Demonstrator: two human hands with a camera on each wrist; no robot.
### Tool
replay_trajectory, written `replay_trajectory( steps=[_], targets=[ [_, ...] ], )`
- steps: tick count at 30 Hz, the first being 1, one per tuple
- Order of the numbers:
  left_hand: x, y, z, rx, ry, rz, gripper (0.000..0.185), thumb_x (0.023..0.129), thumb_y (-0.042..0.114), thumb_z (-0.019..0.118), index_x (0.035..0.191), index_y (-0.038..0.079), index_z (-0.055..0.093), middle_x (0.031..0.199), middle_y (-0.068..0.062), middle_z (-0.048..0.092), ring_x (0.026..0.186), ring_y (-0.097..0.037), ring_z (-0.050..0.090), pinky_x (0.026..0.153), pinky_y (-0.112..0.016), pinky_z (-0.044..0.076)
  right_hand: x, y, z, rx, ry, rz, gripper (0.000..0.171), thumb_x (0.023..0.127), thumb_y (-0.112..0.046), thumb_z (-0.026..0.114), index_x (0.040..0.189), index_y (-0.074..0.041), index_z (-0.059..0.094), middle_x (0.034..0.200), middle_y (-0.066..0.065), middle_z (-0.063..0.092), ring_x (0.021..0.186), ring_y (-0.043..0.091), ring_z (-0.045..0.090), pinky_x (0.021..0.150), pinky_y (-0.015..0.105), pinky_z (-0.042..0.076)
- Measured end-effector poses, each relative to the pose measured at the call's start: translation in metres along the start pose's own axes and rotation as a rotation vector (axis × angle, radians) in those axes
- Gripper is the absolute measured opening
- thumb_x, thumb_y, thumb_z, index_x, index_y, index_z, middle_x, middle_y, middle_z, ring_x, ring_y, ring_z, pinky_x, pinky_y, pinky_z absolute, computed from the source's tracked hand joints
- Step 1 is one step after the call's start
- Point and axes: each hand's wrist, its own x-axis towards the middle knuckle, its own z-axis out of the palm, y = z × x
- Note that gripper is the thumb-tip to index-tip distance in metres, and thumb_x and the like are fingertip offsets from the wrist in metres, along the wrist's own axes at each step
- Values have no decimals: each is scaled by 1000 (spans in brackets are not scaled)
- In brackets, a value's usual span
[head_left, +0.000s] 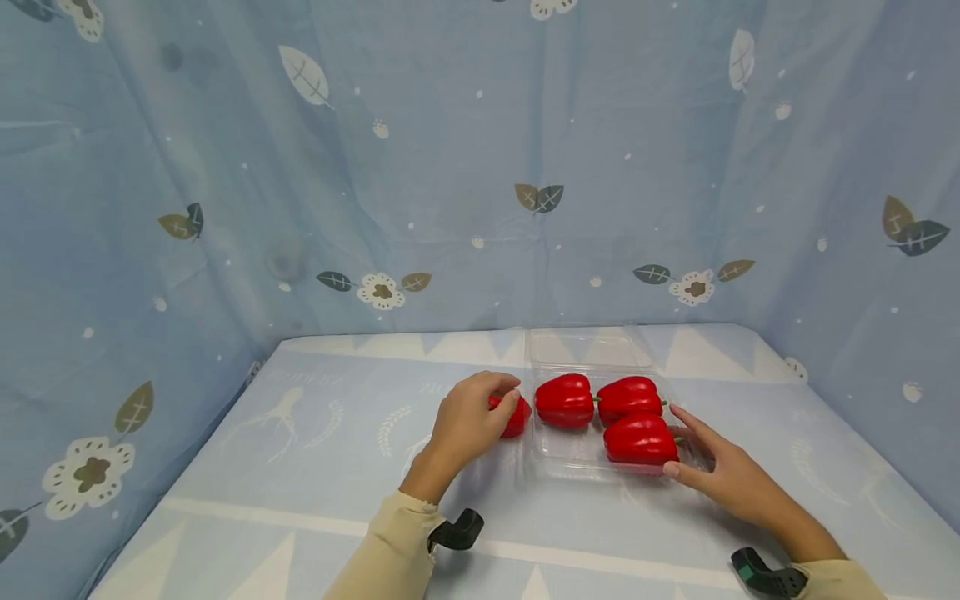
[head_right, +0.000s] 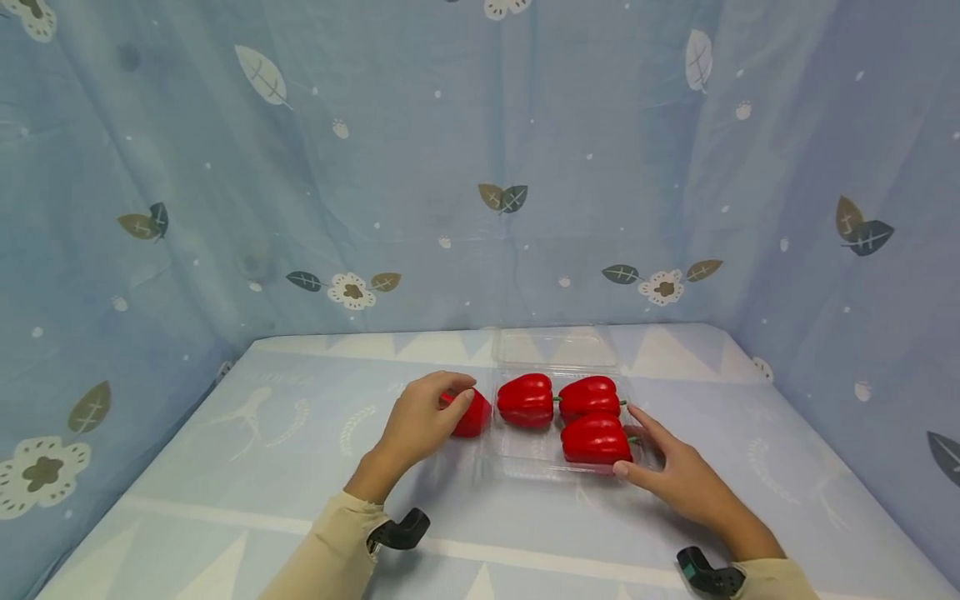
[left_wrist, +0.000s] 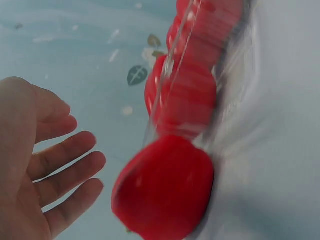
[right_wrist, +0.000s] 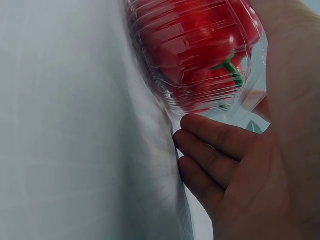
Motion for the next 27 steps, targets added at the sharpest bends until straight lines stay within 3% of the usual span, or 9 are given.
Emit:
replay_trajectory(
  steps=[5,13,27],
  targets=[
    [2,-17,-2,-19,67,-19,17,91,25,60,103,19,71,95,8,67,85,-11,63,73,-29,53,0,0,-1,-11,-2,11,87,85,-49,66,153,-22,18,138,25,47,128,46,41,94,65,36],
    [4,-33,-4,-32,94,-105,18,91,24,59,103,19,71,99,7,65,93,-14,61,78,-34,52,-1,-2,-1,-5,1,-4,87,85,-48,66,153,-20,19,137,25,47,128,46,40,95,66,35],
    [1,-46,4,-35,-11,-229,26,89,33,62,110,20,69,112,2,58,106,-18,56,86,-41,50,-1,-3,-2,-4,-9,14,88,85,-49,66,153,-21,18,137,25,47,128,46,39,95,67,34]
  ],
)
